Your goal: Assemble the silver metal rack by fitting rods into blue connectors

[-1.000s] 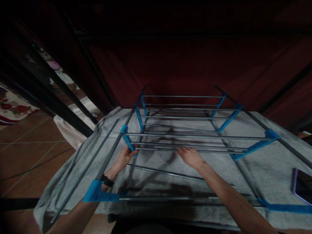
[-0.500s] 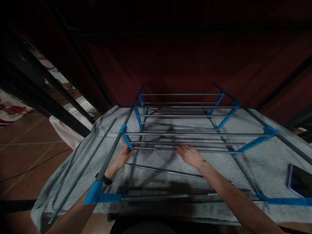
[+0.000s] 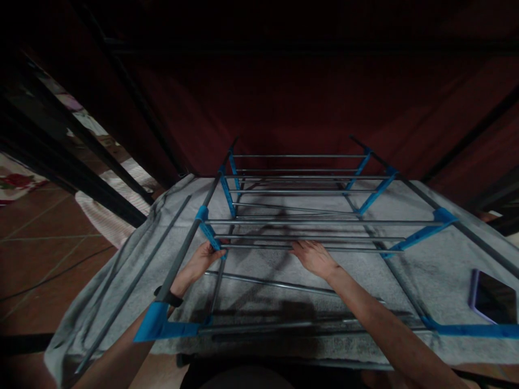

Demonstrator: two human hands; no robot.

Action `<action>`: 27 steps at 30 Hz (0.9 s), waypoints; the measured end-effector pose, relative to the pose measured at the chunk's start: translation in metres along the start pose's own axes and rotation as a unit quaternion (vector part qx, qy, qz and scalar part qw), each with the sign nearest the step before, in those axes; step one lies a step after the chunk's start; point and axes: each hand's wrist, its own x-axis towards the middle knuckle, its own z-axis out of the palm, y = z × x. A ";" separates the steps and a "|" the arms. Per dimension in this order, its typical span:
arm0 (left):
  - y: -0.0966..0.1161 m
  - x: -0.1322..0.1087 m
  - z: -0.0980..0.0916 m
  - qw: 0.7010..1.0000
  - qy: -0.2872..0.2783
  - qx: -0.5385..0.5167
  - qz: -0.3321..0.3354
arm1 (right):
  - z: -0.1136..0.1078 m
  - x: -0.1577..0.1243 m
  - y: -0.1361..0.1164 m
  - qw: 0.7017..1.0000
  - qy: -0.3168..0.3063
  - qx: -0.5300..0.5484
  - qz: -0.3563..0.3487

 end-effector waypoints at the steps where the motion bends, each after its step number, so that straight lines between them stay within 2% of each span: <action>1: 0.000 0.000 0.000 1.000 -0.003 -0.001 -0.003 | 0.000 0.000 0.000 1.000 0.000 0.001 0.000; 11: 0.011 -0.002 0.000 0.999 -0.040 0.003 0.000 | -0.002 0.000 -0.001 1.000 0.000 0.002 -0.005; 19: 0.001 0.002 -0.001 0.999 -0.029 0.016 -0.009 | -0.004 0.002 -0.001 1.000 -0.008 0.018 -0.010; 27: 0.016 0.010 -0.003 0.996 -0.037 0.052 -0.060 | -0.009 0.011 -0.008 0.998 -0.043 0.036 0.043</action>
